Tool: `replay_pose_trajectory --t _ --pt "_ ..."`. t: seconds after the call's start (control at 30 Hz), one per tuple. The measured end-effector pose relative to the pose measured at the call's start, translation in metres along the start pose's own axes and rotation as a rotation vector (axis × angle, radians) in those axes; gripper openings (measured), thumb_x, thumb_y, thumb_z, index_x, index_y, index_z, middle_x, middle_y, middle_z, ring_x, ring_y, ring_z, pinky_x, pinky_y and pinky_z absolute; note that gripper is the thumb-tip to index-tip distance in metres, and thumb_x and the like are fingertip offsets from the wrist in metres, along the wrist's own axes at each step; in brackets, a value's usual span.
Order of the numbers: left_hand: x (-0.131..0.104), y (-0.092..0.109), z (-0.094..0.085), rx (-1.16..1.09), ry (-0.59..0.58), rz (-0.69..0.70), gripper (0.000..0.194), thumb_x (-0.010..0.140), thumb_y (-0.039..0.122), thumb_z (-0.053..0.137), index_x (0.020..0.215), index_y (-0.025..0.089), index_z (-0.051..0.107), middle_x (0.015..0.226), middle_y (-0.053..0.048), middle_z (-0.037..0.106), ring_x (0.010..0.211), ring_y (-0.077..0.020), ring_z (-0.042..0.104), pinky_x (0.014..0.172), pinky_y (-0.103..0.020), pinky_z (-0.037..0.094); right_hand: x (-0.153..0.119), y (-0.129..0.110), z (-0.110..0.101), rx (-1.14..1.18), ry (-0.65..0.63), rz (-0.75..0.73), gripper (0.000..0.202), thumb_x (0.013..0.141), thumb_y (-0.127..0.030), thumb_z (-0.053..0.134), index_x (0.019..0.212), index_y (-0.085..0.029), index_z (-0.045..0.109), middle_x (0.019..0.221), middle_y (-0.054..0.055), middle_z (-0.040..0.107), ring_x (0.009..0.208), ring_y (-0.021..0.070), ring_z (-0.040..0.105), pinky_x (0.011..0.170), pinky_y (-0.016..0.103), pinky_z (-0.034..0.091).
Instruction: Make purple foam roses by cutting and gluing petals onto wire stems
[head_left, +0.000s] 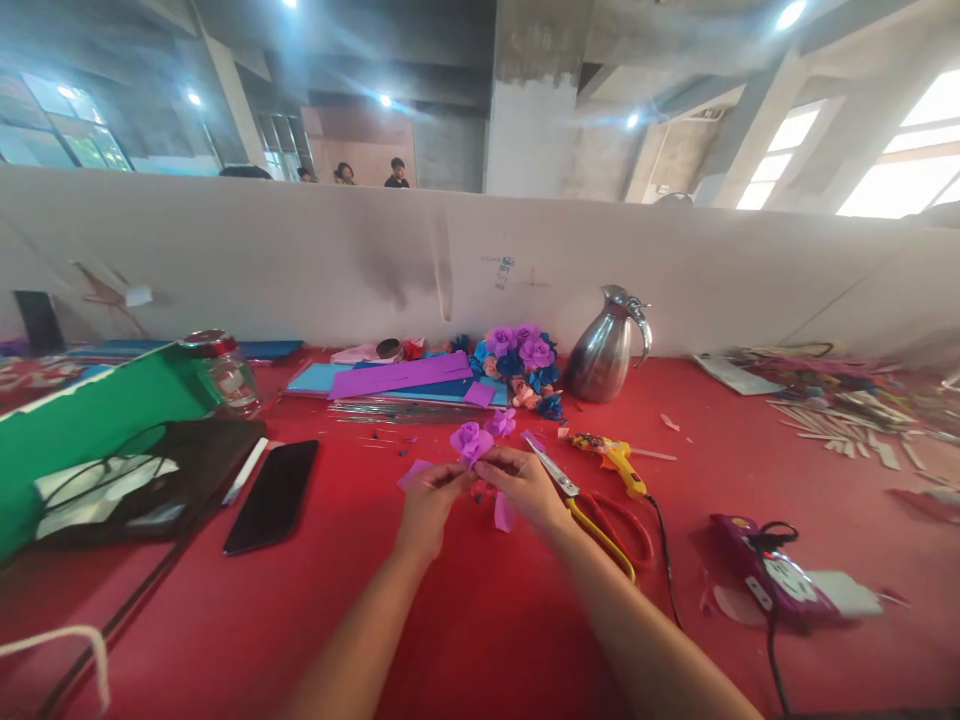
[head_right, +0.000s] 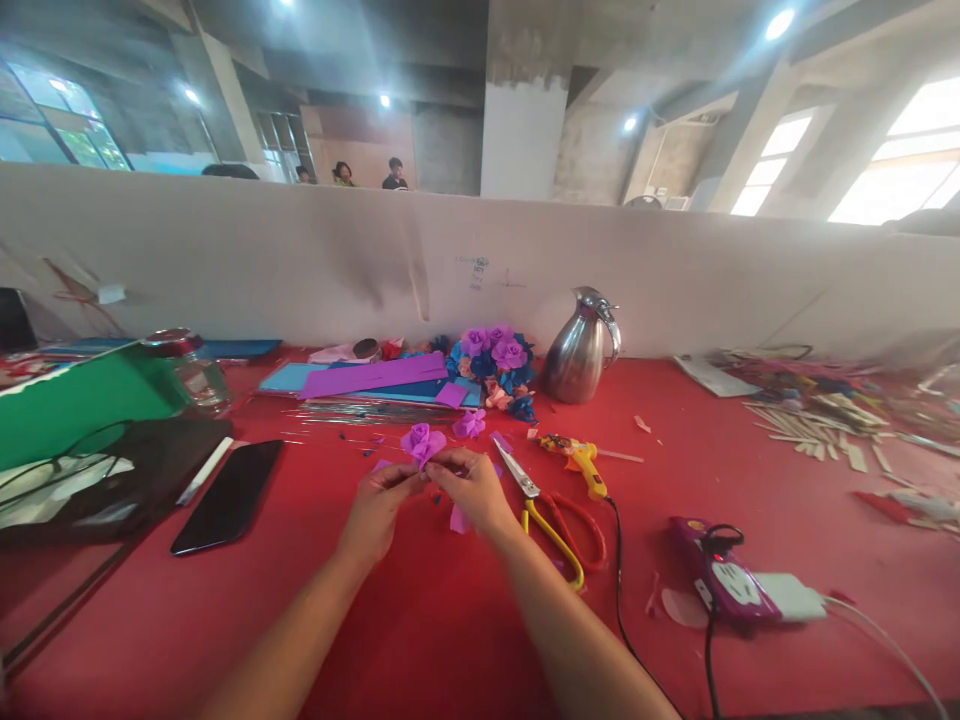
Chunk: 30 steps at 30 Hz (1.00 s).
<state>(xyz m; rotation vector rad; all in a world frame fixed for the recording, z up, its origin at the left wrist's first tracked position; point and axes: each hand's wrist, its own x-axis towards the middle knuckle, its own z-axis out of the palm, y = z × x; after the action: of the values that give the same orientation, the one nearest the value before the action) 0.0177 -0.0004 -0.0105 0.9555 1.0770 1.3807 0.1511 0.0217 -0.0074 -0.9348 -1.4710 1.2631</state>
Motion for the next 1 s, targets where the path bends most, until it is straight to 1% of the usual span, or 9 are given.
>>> replay_pose_trajectory --t 0.13,0.33,0.43,0.53,0.63,0.73,0.87,0.93,1.0 --pt "0.002 -0.006 0.001 0.061 -0.04 0.02 0.017 0.055 0.031 0.079 0.059 0.016 0.071 0.06 0.0 0.065 0.062 -0.0126 0.054 0.065 -0.024 0.042 -0.006 0.006 -0.003 0.097 0.052 0.042 0.022 0.066 -0.038 0.073 0.072 -0.018 0.07 0.067 0.001 0.066 0.062 0.0142 0.058 0.063 0.027 0.045" --pt "0.006 -0.013 -0.002 0.102 -0.043 0.022 0.016 0.055 0.028 0.08 0.063 0.017 0.072 0.062 0.0 0.067 0.064 -0.0136 0.056 0.068 -0.025 0.043 -0.006 0.002 -0.007 0.239 -0.013 0.046 0.028 0.065 -0.041 0.074 0.078 -0.017 0.07 0.07 0.001 0.065 0.065 0.0141 0.057 0.065 0.027 0.045" --pt "0.005 -0.012 -0.002 0.164 -0.058 0.034 0.015 0.055 0.028 0.079 0.062 0.017 0.072 0.061 0.001 0.066 0.063 -0.0132 0.055 0.066 -0.024 0.043 -0.005 0.004 -0.004 0.242 -0.021 0.043 0.029 0.065 -0.042 0.073 0.08 -0.017 0.069 0.072 0.0 0.064 0.066 0.0135 0.056 0.064 0.026 0.044" --pt "0.005 -0.011 -0.003 0.163 -0.074 0.047 0.018 0.057 0.028 0.079 0.07 0.018 0.073 0.07 0.0 0.069 0.07 -0.0145 0.059 0.071 -0.025 0.045 -0.004 0.007 -0.002 0.24 0.004 0.016 0.03 0.067 -0.045 0.071 0.08 -0.018 0.068 0.073 0.001 0.063 0.067 0.0138 0.054 0.061 0.025 0.043" --pt "0.008 -0.012 -0.005 0.126 -0.021 0.104 0.024 0.061 0.031 0.078 0.081 0.019 0.073 0.083 -0.002 0.071 0.081 -0.0162 0.061 0.079 -0.028 0.046 -0.003 0.006 -0.002 0.243 0.035 -0.038 0.032 0.071 -0.047 0.068 0.085 -0.019 0.066 0.075 0.001 0.063 0.07 0.015 0.055 0.064 0.027 0.044" --pt "0.011 -0.012 -0.008 0.091 0.022 0.13 0.026 0.064 0.034 0.076 0.087 0.021 0.073 0.089 -0.002 0.071 0.084 -0.0166 0.061 0.083 -0.03 0.045 -0.002 0.005 -0.003 0.22 0.017 -0.073 0.029 0.073 -0.046 0.067 0.084 -0.019 0.065 0.074 0.0 0.062 0.071 0.0152 0.055 0.07 0.029 0.043" --pt "0.01 -0.009 -0.008 0.166 -0.095 0.117 0.025 0.067 0.032 0.074 0.089 0.02 0.075 0.092 -0.004 0.071 0.091 -0.0193 0.06 0.09 -0.032 0.043 -0.001 0.008 -0.001 0.19 0.025 -0.084 0.025 0.071 -0.042 0.068 0.074 -0.019 0.059 0.066 -0.002 0.057 0.063 0.013 0.052 0.06 0.025 0.041" --pt "0.009 -0.008 -0.007 0.202 -0.118 0.133 0.023 0.069 0.031 0.072 0.089 0.019 0.075 0.098 -0.006 0.07 0.098 -0.0207 0.059 0.093 -0.033 0.041 -0.001 0.011 0.0 0.194 0.047 -0.109 0.021 0.071 -0.037 0.068 0.077 -0.02 0.059 0.066 -0.003 0.056 0.063 0.0124 0.051 0.06 0.024 0.041" --pt "0.008 -0.008 -0.006 0.199 -0.109 0.151 0.021 0.069 0.029 0.072 0.088 0.02 0.076 0.103 -0.006 0.069 0.103 -0.0215 0.058 0.096 -0.033 0.04 -0.001 0.013 0.001 0.21 0.059 -0.131 0.021 0.072 -0.034 0.067 0.086 -0.02 0.06 0.069 -0.003 0.057 0.066 0.0126 0.052 0.063 0.024 0.042"
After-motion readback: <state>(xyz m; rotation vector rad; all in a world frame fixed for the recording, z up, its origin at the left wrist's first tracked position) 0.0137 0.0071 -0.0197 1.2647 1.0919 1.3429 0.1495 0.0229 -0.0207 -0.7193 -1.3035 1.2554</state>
